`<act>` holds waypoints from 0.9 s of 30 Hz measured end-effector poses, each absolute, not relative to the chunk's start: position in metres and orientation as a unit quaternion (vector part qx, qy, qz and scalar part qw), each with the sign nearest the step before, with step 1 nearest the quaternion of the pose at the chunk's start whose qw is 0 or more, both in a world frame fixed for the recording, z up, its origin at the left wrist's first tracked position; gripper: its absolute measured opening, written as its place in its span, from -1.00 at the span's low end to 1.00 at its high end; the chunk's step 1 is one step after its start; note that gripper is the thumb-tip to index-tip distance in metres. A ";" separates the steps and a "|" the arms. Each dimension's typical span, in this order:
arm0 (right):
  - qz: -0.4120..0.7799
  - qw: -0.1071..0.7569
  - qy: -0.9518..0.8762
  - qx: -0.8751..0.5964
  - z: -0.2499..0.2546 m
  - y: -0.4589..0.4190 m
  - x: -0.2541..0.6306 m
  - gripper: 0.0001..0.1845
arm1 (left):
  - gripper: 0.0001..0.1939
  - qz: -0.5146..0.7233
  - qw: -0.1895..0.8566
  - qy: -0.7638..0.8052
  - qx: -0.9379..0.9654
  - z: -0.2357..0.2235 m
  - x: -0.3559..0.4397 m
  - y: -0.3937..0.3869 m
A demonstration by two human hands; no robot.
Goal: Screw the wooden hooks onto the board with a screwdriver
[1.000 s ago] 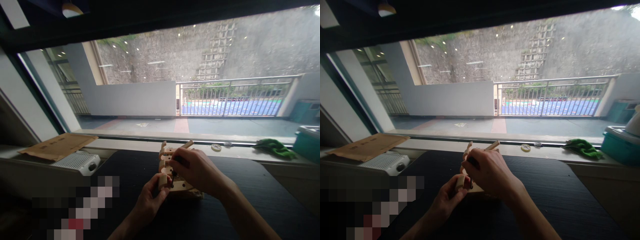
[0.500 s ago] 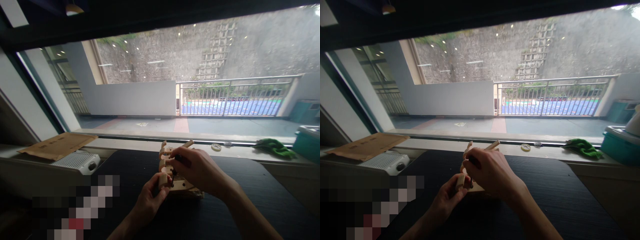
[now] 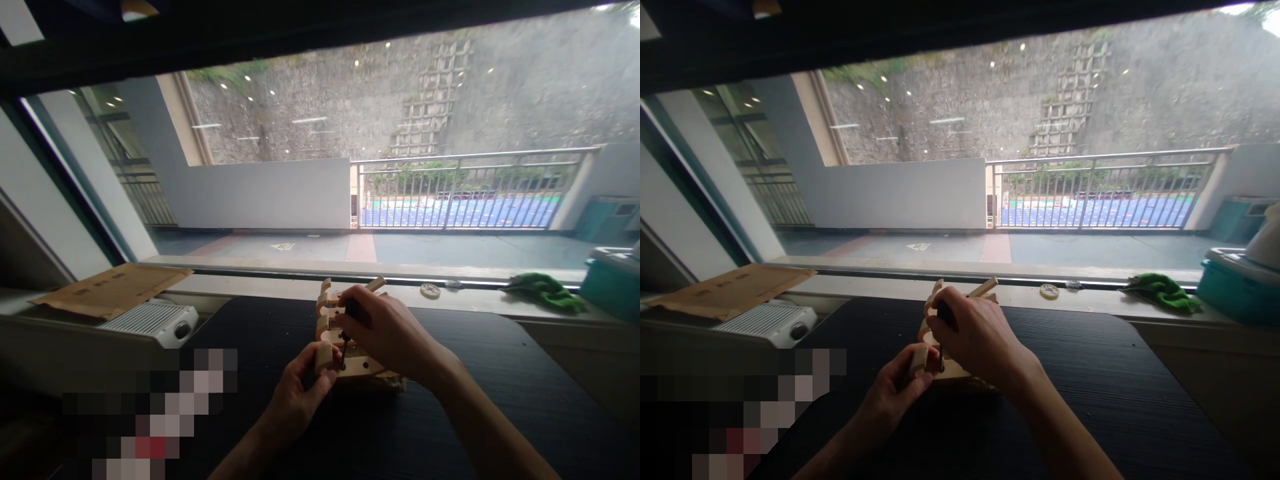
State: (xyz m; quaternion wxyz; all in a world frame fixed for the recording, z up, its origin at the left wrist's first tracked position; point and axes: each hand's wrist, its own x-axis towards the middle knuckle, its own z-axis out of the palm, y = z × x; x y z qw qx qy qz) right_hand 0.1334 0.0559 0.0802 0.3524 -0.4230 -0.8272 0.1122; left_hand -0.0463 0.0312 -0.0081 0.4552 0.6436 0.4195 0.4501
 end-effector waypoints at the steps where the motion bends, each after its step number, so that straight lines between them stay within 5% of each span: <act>1: 0.113 0.350 -0.826 -0.427 0.080 0.057 0.133 -0.87 | -0.80 0.449 0.457 0.420 0.643 -0.008 -0.046 0.031; 27: 0.112 0.336 -0.811 -0.466 0.070 0.066 0.131 -0.84 | -0.84 0.435 0.456 0.409 0.660 -0.014 -0.050 0.032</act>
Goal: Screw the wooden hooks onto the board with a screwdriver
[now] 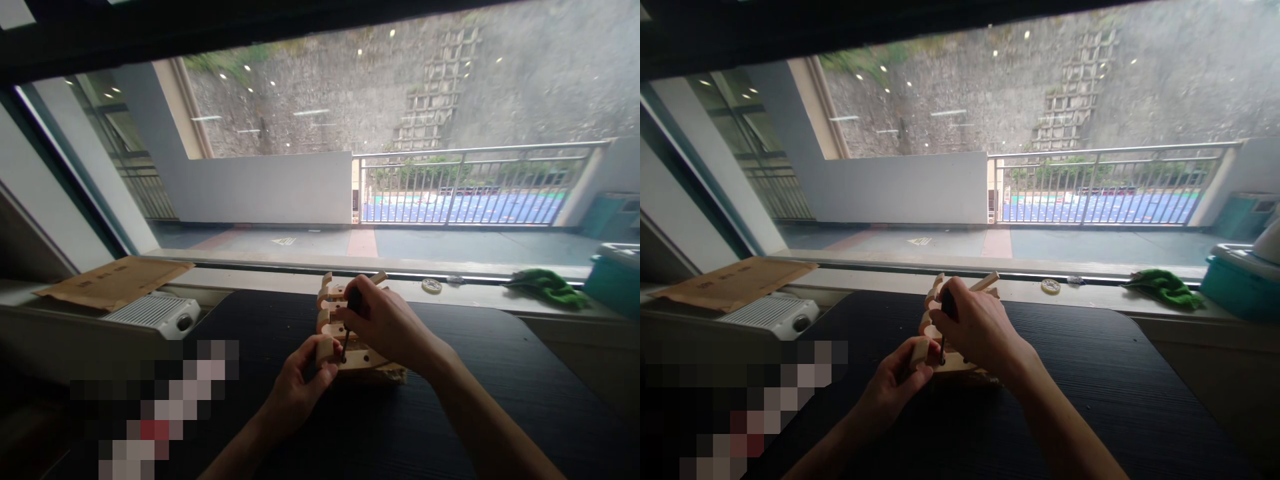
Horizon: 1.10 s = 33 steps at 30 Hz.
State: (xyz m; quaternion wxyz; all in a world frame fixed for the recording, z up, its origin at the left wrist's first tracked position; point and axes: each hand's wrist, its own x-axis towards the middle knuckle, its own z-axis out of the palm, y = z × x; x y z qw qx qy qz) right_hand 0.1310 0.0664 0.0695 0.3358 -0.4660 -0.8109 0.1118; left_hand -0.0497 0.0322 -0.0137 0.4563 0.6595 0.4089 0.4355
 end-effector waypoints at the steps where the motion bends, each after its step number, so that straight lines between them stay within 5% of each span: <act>1: 0.109 0.334 -0.810 -0.469 0.070 0.066 0.131 -0.83 | -0.84 0.435 0.457 0.409 0.659 -0.014 -0.050 0.032; 33: 0.073 0.335 -0.831 -0.437 0.084 0.052 0.136 -0.82 | -0.85 0.436 0.452 0.404 0.666 -0.012 -0.049 0.032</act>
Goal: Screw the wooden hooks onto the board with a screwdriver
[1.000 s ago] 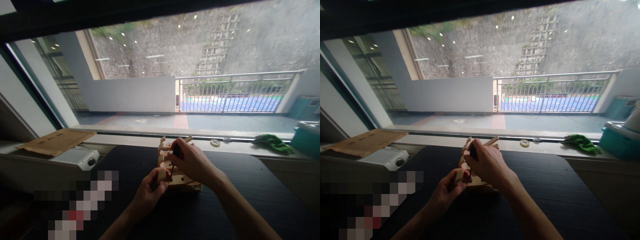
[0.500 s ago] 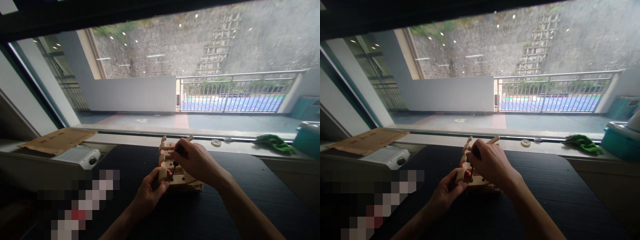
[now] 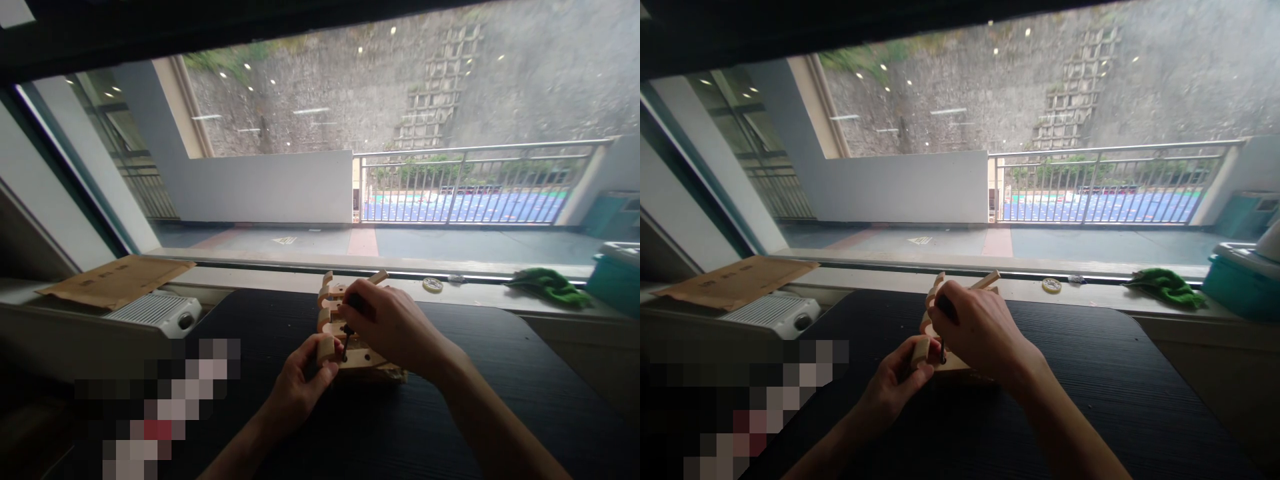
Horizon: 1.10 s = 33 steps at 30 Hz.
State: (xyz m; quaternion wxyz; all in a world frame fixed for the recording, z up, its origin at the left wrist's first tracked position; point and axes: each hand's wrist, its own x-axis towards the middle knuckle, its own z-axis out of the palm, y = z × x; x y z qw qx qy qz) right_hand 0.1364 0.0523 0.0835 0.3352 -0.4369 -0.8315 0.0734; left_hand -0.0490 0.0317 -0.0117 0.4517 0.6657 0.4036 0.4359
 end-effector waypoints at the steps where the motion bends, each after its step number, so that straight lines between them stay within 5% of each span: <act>1: 0.073 0.335 -0.831 -0.438 0.083 0.053 0.135 -0.81 | -0.85 0.436 0.452 0.403 0.666 -0.012 -0.049 0.032; 33: 0.071 0.344 -0.816 -0.458 0.084 0.055 0.134 -0.77 | -0.82 0.437 0.464 0.412 0.651 -0.012 -0.049 0.031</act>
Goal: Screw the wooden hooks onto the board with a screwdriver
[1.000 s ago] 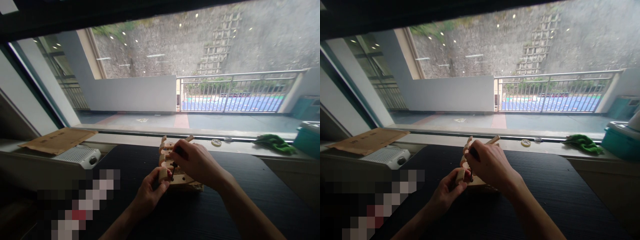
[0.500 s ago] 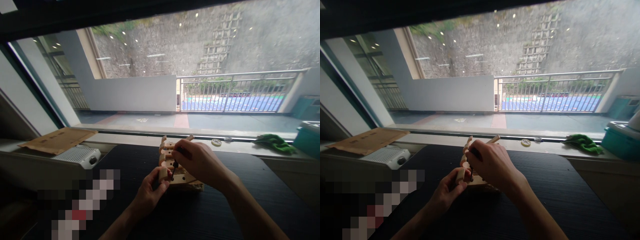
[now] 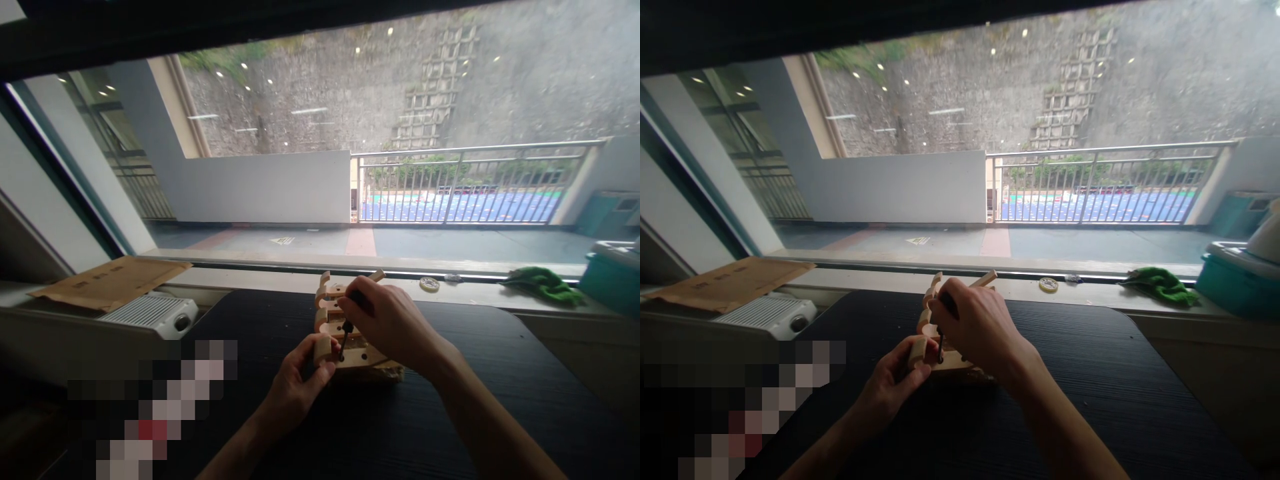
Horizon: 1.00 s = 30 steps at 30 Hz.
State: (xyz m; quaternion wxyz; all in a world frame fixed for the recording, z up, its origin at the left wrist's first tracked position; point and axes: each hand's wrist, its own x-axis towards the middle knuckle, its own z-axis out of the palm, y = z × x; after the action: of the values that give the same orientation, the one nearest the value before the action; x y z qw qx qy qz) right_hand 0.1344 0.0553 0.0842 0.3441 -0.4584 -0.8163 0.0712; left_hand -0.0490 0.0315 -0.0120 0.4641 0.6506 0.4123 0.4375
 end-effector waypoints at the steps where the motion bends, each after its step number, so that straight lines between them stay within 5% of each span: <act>1: 0.075 0.341 -0.818 -0.456 0.085 0.055 0.135 -0.76 | -0.82 0.437 0.462 0.415 0.651 -0.011 -0.049 0.031; 30: 0.098 0.341 -0.832 -0.427 0.088 0.049 0.132 -0.84 | -0.82 0.435 0.445 0.415 0.664 -0.007 -0.048 0.030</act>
State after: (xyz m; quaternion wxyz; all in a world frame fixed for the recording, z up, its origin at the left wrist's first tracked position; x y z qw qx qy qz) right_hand 0.1319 0.0490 0.0880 0.3413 -0.4267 -0.8317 0.0983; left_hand -0.0478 0.0300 -0.0075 0.4450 0.6637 0.4149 0.4352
